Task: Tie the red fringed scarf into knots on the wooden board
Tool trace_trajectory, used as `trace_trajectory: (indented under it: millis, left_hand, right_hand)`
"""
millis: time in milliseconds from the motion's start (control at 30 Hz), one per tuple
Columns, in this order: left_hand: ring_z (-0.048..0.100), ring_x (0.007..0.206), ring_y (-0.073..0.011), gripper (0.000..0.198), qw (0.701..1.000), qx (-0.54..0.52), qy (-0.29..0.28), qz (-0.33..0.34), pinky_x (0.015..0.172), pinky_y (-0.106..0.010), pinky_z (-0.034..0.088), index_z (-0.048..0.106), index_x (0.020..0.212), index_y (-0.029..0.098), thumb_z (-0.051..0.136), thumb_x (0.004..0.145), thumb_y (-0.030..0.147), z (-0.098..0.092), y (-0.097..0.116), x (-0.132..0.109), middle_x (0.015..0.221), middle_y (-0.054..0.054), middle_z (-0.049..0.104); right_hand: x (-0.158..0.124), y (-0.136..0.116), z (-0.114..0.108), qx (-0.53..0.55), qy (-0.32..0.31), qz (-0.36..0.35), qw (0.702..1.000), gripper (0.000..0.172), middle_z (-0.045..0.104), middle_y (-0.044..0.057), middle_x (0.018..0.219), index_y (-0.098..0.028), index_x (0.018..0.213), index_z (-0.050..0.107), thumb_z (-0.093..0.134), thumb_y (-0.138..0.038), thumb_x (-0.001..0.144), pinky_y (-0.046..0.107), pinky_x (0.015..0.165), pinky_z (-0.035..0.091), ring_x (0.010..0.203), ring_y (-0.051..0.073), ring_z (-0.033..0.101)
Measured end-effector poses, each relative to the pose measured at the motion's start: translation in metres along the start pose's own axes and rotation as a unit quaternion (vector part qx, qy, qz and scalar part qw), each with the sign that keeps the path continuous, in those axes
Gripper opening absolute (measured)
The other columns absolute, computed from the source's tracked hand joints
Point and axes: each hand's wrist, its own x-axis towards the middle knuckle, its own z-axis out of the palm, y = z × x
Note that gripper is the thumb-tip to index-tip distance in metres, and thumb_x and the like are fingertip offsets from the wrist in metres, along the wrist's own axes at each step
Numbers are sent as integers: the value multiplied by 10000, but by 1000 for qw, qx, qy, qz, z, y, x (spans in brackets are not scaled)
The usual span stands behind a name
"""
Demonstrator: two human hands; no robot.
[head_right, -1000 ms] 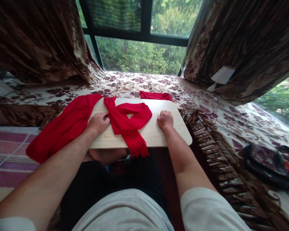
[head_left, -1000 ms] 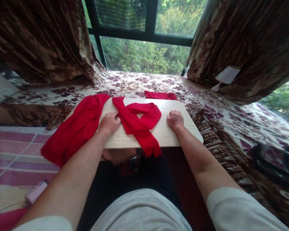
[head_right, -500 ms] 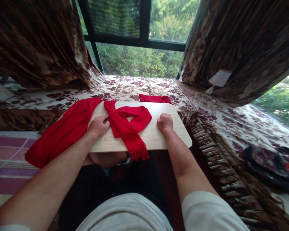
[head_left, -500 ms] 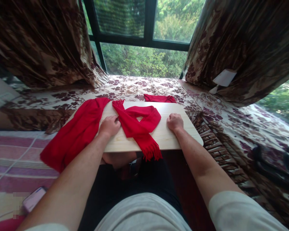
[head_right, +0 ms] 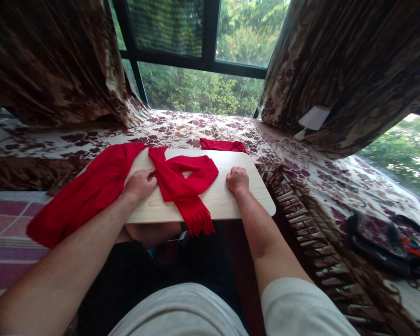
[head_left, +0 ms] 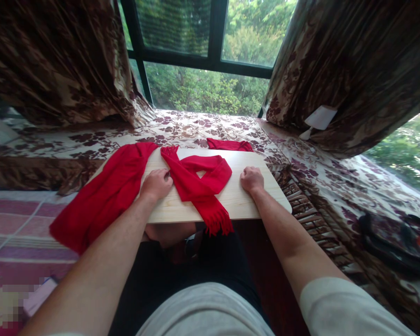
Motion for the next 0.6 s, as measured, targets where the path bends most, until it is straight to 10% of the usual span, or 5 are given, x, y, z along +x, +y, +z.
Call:
trace_trajectory:
  millis: [600]
  left_hand:
    - [632, 1120, -290, 308, 1000, -13, 12, 7, 1032, -374, 462, 702, 1039, 179, 493, 846, 300, 3, -3, 1, 1102, -119, 730]
  right_hand:
    - [0, 1, -3, 2, 6, 0, 1000, 273, 693, 145, 1077, -150, 1000, 702, 464, -256, 921, 352, 911, 414, 1068, 279, 544]
